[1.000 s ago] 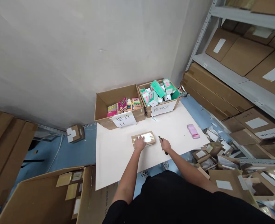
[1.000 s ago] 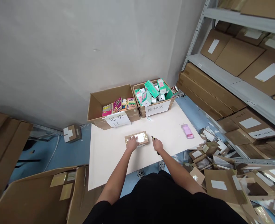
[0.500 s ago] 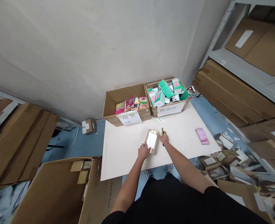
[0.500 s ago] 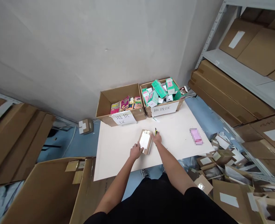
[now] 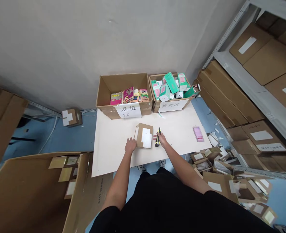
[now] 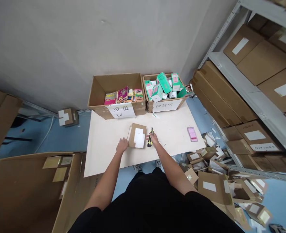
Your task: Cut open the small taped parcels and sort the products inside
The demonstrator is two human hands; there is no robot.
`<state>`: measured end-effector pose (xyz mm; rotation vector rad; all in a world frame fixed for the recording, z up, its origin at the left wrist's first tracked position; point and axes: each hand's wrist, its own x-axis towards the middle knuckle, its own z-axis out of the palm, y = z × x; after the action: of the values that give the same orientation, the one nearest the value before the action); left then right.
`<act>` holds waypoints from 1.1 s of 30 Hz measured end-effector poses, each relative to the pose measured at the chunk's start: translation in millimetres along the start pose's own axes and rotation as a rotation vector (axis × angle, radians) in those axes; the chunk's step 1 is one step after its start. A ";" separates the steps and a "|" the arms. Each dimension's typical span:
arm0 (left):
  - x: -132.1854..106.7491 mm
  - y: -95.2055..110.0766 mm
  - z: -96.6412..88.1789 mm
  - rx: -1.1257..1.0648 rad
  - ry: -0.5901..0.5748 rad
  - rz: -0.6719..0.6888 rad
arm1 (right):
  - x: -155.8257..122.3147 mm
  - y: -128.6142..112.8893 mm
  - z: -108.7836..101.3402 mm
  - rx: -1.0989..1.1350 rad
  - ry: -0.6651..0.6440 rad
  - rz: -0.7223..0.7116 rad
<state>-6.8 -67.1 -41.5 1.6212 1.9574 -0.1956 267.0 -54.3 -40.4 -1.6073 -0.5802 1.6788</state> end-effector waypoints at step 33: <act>20.0 -91.2 -59.8 -0.105 0.060 0.361 | -49.5 20.9 116.4 -0.389 -0.146 -0.152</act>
<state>-114.3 -45.1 -25.4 1.8917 1.6501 0.0965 146.5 -86.3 -10.2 -1.6607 -1.1316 1.6487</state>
